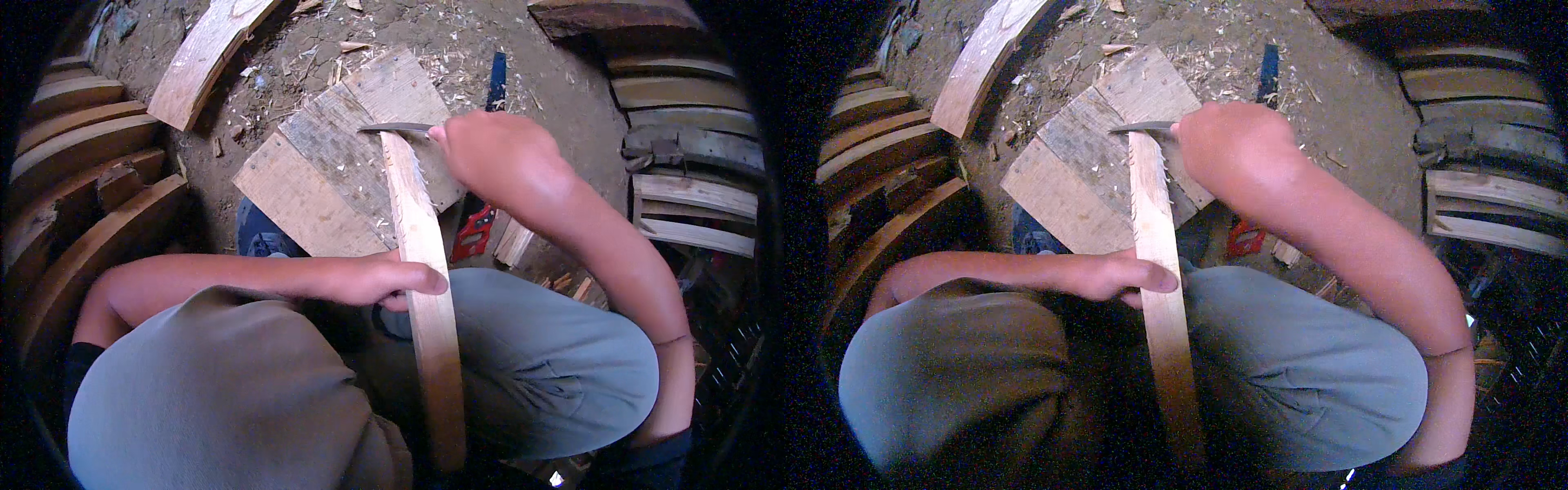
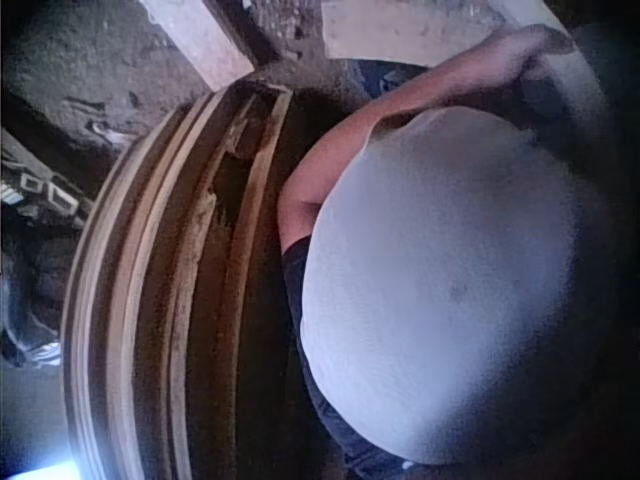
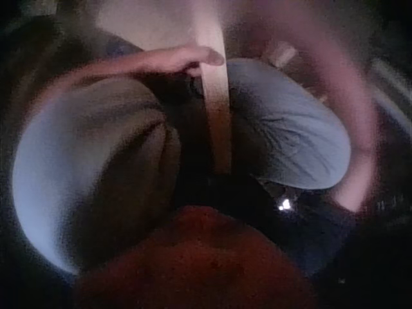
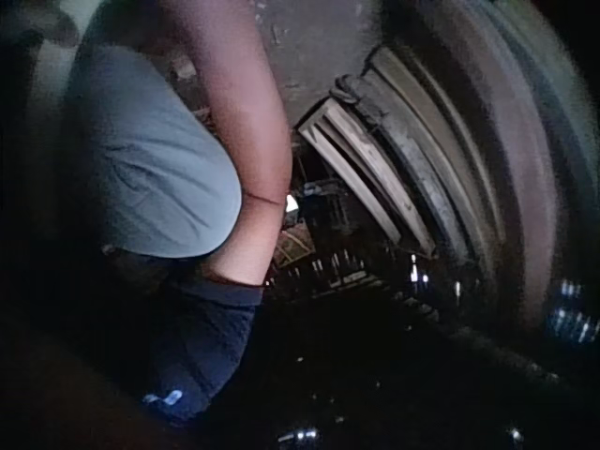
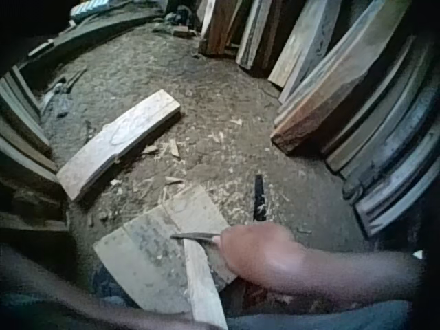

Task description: The person sits on the floor and uses a curved knife to shave thin strips from a long, narrow piece of wood. The person holds the wood with the left hand and repeatedly draws the knife along its length to remove shavings.

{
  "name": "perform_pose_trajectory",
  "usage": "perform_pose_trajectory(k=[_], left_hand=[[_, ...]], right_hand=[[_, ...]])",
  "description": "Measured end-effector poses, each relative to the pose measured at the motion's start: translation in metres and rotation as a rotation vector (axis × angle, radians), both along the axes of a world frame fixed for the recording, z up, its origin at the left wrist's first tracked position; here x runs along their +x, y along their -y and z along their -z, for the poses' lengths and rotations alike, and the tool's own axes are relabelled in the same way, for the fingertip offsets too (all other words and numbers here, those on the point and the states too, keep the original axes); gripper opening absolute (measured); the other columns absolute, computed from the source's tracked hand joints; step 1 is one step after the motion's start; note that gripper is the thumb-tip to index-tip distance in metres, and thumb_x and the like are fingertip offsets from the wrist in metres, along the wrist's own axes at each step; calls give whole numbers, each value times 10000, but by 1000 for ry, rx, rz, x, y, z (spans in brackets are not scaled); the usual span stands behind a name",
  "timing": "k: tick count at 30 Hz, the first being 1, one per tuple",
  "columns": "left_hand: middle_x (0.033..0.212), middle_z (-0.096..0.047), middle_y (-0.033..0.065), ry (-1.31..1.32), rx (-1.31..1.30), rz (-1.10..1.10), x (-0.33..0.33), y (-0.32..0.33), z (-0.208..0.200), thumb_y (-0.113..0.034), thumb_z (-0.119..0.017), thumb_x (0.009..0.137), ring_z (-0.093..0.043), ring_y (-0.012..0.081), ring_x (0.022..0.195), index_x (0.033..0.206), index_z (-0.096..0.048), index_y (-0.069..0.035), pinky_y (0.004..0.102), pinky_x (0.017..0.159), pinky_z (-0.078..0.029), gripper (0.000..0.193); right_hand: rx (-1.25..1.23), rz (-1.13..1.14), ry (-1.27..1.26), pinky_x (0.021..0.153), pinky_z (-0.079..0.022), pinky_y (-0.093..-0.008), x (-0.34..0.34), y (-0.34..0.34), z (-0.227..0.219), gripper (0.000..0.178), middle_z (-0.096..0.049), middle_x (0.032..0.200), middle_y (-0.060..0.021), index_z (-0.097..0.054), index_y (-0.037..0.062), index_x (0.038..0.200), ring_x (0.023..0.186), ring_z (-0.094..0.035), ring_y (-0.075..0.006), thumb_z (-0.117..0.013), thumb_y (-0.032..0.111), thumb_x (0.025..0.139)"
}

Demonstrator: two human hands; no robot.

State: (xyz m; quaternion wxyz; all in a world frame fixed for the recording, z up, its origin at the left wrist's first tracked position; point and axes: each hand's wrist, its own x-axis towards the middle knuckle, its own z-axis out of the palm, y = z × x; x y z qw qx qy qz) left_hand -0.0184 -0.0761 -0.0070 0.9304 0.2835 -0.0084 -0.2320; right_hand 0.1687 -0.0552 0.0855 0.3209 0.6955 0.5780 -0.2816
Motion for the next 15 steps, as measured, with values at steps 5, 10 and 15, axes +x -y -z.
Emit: perform_pose_trajectory(k=[5,10,15], left_hand=[[545,-325,-42,0,0,-14,1,-1,-2,-376,-465,946,-285,97,493,664,-458,-114,276,482,-239,386],[527,-331,-36,18,15,-25,1,-1,-2,-372,-464,942,-292,99,479,635,-439,-116,280,472,-245,401],[501,-335,-26,16,22,-45,1,3,2,-369,-465,934,-294,103,460,601,-418,-120,283,461,-247,419]], right_hand=[[27,78,-40,758,-505,-528,6,0,-6,516,-662,830,-249,-676,-27,857,822,-652,-425,-398,385,999],[-3,-4,-45,737,-539,-495,-1,-5,-26,454,-681,850,-230,-704,7,882,810,-677,-398,-415,337,999],[78,-47,-41,691,-528,-498,-1,7,-20,486,-660,755,-232,-677,0,776,737,-666,-400,-408,334,1006]])
